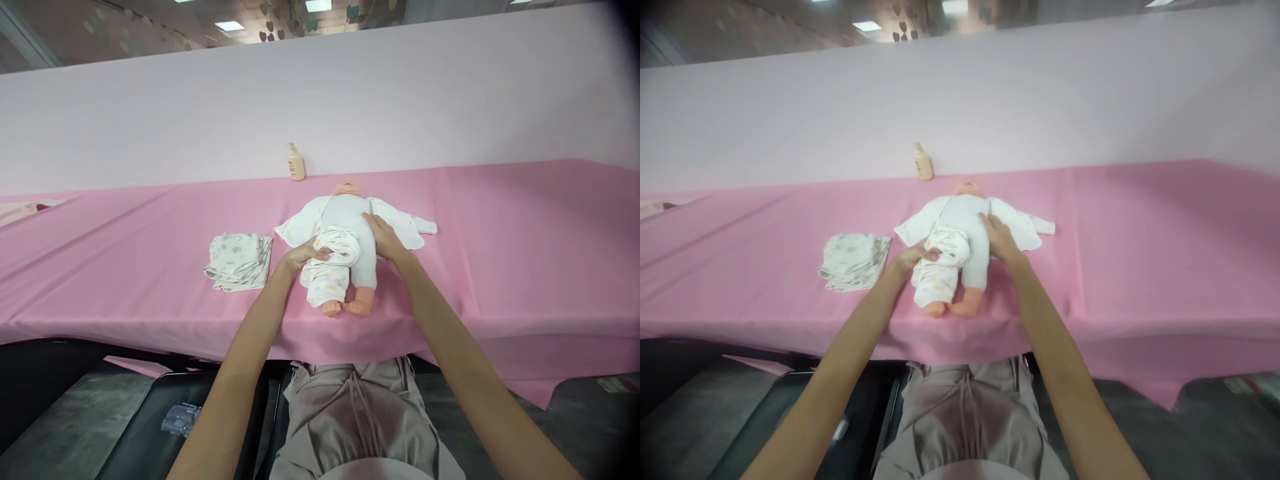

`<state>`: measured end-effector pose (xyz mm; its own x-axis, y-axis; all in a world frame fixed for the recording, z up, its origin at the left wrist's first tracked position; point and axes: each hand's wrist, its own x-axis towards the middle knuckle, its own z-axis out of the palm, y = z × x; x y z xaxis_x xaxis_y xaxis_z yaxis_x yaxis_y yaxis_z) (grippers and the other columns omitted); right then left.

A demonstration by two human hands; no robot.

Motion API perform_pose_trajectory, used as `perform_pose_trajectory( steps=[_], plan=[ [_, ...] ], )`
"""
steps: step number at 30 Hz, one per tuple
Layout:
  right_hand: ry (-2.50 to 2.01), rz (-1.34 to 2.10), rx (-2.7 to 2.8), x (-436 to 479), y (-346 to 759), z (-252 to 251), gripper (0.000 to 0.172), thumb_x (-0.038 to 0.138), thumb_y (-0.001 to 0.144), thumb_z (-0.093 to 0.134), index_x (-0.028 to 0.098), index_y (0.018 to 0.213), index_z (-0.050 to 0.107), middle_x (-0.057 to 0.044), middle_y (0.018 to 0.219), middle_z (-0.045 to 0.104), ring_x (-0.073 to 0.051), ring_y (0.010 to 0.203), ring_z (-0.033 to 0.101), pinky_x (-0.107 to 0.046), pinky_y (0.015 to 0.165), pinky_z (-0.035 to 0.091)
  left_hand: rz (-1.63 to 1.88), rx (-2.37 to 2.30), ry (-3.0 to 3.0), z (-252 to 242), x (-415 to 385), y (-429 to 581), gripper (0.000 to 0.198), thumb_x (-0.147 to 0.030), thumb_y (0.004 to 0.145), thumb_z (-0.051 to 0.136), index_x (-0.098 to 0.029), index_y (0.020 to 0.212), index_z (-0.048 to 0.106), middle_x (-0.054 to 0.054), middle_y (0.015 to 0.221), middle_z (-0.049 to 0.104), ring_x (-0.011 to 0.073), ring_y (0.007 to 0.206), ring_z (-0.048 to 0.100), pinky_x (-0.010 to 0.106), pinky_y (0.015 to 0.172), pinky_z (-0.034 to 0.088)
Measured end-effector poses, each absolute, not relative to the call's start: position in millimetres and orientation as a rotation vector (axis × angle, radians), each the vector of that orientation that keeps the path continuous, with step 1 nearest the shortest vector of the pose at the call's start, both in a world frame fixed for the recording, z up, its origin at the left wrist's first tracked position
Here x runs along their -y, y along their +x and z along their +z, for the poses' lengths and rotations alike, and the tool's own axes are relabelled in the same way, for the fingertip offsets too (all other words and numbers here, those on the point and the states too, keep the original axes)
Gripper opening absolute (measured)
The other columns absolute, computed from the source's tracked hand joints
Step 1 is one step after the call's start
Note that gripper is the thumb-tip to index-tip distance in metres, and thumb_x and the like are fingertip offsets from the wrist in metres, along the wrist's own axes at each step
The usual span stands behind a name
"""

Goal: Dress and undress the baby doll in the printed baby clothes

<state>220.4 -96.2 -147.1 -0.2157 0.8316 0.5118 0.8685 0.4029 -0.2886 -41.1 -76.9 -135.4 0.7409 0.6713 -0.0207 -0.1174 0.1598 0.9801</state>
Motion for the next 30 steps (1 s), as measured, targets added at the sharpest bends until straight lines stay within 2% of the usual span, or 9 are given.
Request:
perform_pose_trajectory(
  steps=[4,6,12,17,19,21,25,27,30],
  plan=[
    [-1.516,-0.191,2.233,107,214,-136,0.075,0.037,0.086,0.056,0.017,0.151,0.024,-0.021,0.156,0.018,-0.041,0.143,0.015,-0.065,0.109,0.018,0.646,-0.501,1.286,-136,76,-41,0.053,-0.008,0.048,0.079,-0.010,0.099,0.063,0.009,0.086,0.071,0.0258,0.086,0.068,0.037,0.083,0.053],
    [-1.437,-0.211,2.315,113,210,-130,0.079,0.040,0.082,0.061,0.020,0.150,0.026,-0.020,0.156,0.017,-0.041,0.144,0.014,-0.064,0.110,0.017,0.665,-0.495,1.277,-136,76,-42,0.054,-0.010,0.048,0.080,-0.010,0.100,0.063,0.010,0.086,0.071,0.0265,0.087,0.068,0.037,0.083,0.053],
    [-1.140,-0.206,2.329,120,196,-126,0.072,0.043,0.077,0.063,0.011,0.139,0.044,-0.022,0.148,0.035,-0.037,0.137,0.033,-0.055,0.112,0.025,0.745,-0.509,1.254,-138,68,-50,0.057,-0.015,0.047,0.081,-0.010,0.101,0.064,0.011,0.086,0.072,0.0297,0.091,0.068,0.037,0.083,0.053],
    [-0.878,-0.242,2.011,118,178,-141,0.057,0.049,0.081,0.054,0.012,0.124,0.053,-0.019,0.121,0.061,-0.029,0.115,0.059,-0.042,0.099,0.048,0.784,-0.523,1.269,-140,63,-53,0.056,-0.018,0.050,0.081,-0.011,0.102,0.064,0.009,0.084,0.072,0.0284,0.091,0.068,0.035,0.081,0.054],
    [-0.895,-0.223,1.875,118,172,-146,0.062,0.056,0.078,0.055,0.014,0.124,0.052,-0.017,0.112,0.065,-0.028,0.102,0.065,-0.040,0.091,0.054,0.755,-0.534,1.296,-137,64,-53,0.053,-0.018,0.052,0.081,-0.012,0.102,0.065,0.008,0.083,0.073,0.0279,0.091,0.068,0.034,0.080,0.054],
    [-0.988,-0.205,1.732,119,168,-147,0.073,0.060,0.075,0.057,0.014,0.131,0.044,-0.018,0.117,0.062,-0.030,0.105,0.064,-0.041,0.090,0.054,0.691,-0.558,1.339,-132,67,-53,0.051,-0.019,0.053,0.081,-0.012,0.102,0.065,0.009,0.084,0.073,0.0280,0.090,0.068,0.034,0.079,0.054],
    [-1.256,-0.228,1.464,121,161,-142,0.075,0.047,0.084,0.050,0.013,0.145,0.023,-0.019,0.141,0.044,-0.031,0.129,0.046,-0.047,0.099,0.047,0.554,-0.596,1.398,-120,73,-54,0.057,-0.012,0.045,0.084,-0.010,0.099,0.067,0.011,0.084,0.074,0.0286,0.082,0.070,0.035,0.073,0.055],
    [-1.319,-0.271,1.507,119,156,-140,0.063,0.034,0.085,0.046,0.015,0.144,0.030,-0.016,0.142,0.044,-0.030,0.131,0.043,-0.046,0.101,0.044,0.517,-0.606,1.411,-114,76,-55,0.059,-0.008,0.041,0.085,-0.009,0.097,0.068,0.012,0.081,0.074,0.0280,0.076,0.070,0.035,0.070,0.055],
    [-1.293,-0.375,1.737,114,150,-144,0.052,0.020,0.079,0.046,0.020,0.130,0.054,-0.011,0.129,0.057,-0.029,0.122,0.049,-0.045,0.107,0.037,0.529,-0.606,1.412,-109,78,-58,0.062,-0.005,0.037,0.085,-0.009,0.098,0.069,0.011,0.083,0.074,0.0281,0.079,0.070,0.036,0.073,0.055]
  ],
)
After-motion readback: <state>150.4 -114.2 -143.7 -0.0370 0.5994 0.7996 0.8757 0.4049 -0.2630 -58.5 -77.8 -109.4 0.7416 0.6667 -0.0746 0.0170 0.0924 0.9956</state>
